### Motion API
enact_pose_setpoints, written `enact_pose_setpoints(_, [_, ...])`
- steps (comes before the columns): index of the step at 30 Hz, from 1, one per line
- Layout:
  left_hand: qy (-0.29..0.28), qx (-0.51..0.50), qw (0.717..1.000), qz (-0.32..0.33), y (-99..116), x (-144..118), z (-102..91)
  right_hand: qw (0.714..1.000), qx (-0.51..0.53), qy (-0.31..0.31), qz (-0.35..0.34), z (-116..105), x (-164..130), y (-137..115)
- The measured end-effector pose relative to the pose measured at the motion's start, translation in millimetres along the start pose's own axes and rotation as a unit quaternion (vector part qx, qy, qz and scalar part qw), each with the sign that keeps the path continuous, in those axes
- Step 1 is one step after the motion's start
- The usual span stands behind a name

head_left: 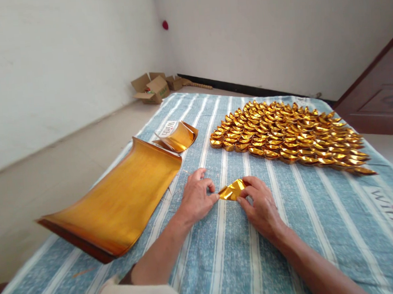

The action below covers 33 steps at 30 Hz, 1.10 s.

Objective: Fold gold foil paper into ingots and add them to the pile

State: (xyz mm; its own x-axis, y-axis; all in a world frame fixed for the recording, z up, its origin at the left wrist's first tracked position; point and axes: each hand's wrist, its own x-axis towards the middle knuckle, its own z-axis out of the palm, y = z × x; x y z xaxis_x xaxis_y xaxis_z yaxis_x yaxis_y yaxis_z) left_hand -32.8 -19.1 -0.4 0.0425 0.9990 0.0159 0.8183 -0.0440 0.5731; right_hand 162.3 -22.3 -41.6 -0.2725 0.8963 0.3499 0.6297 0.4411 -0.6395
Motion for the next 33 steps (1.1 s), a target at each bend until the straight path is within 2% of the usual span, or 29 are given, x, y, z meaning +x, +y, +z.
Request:
enact_pose_setpoints(7, [-0.004, -0.003, 1.0, 0.021, -7, 0, -6.3, 1.0, -0.005, -0.008, 0.006, 0, 0, 0])
enact_pose_setpoints(10, [0.013, -0.027, 0.999, 0.025, -3, -1, -5.1, 1.0, -0.01, -0.001, 0.001, 0, 1, 0])
enact_pose_setpoints(14, [0.067, -0.023, 0.997, 0.022, 14, -4, 9.0, 1.0, -0.011, -0.002, -0.002, 1, 0, 1])
enact_pose_setpoints(17, [0.069, 0.019, 0.997, 0.036, 21, -5, 23.2, 1.0, -0.01, 0.004, 0.0, 1, 0, 1])
enact_pose_setpoints(20, [0.061, 0.04, 0.997, 0.038, 19, -4, 30.8, 1.0, -0.005, 0.0, 0.001, 1, 0, 1])
enact_pose_setpoints(28, [0.025, 0.05, 0.998, 0.028, 12, 0, 20.9, 1.0, 0.015, 0.011, 0.002, 0, -1, 1])
enact_pose_setpoints(33, [0.025, 0.037, 0.999, 0.019, 10, 1, 18.2, 1.0, 0.023, 0.018, 0.0, 0, -1, 3])
